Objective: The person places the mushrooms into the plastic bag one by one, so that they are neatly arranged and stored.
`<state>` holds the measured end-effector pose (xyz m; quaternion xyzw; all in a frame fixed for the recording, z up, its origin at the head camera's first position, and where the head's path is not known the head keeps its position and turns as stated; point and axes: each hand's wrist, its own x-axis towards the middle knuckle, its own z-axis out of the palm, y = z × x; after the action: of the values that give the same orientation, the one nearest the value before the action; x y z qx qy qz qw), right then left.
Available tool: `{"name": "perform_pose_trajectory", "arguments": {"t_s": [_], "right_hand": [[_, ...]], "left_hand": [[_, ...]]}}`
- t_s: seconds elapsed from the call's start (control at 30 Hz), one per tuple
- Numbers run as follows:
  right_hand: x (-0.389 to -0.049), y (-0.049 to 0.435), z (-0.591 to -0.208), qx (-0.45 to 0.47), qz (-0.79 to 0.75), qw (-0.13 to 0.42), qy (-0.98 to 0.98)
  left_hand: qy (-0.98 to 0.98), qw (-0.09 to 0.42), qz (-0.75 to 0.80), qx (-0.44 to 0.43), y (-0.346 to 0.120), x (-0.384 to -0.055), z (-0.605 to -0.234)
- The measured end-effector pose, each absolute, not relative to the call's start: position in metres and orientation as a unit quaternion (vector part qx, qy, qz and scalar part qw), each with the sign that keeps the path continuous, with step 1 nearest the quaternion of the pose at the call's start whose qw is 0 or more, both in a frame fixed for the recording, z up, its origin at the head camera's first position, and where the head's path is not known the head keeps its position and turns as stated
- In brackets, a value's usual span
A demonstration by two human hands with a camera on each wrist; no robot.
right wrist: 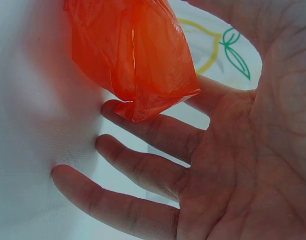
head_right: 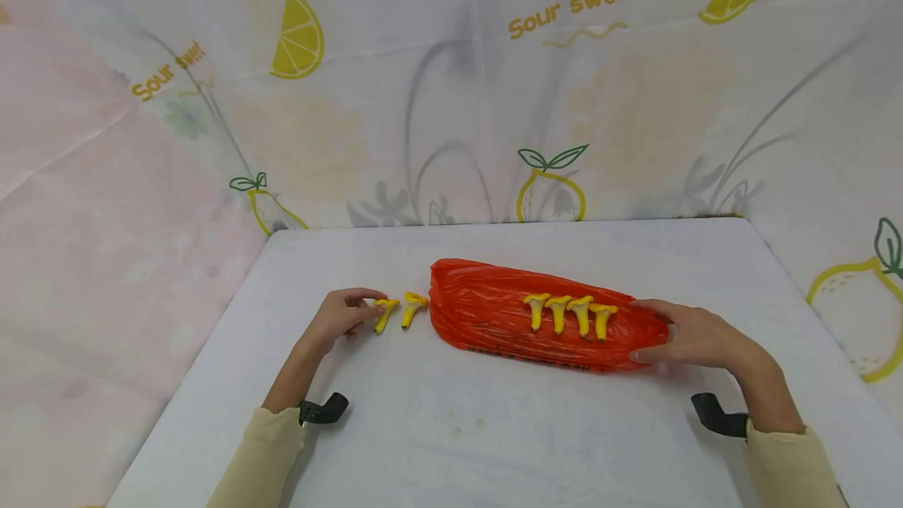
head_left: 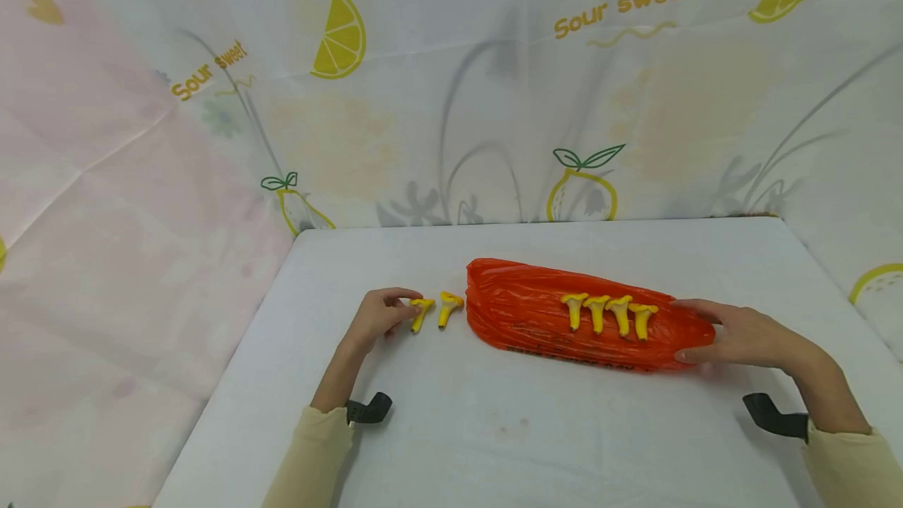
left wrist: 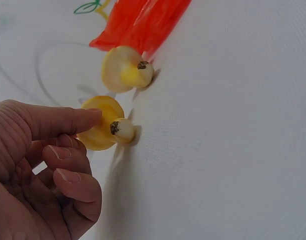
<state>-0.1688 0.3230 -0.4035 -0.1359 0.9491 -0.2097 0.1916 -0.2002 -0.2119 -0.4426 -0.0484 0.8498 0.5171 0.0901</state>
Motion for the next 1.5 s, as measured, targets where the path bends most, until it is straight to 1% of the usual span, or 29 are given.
{"name": "perform_pose_trajectory", "arguments": {"t_s": [0.33,0.6,0.93,1.5], "right_hand": [[-0.170,0.323,-0.404,-0.135,-0.211,0.190,0.949],[-0.170,0.324,-0.404,-0.137,-0.212,0.187,0.949],[-0.171,0.324,-0.407,-0.135,-0.214,0.190,0.949],[-0.171,0.325,-0.407,-0.139,-0.212,0.187,0.949]], "left_hand": [[0.849,0.085,0.519,-0.048,-0.212,-0.200,-0.440],[0.838,0.084,0.538,-0.034,-0.211,-0.198,-0.428],[0.839,0.069,0.539,-0.021,-0.204,-0.199,-0.412],[0.818,0.089,0.568,-0.011,-0.177,-0.205,-0.397]]}}
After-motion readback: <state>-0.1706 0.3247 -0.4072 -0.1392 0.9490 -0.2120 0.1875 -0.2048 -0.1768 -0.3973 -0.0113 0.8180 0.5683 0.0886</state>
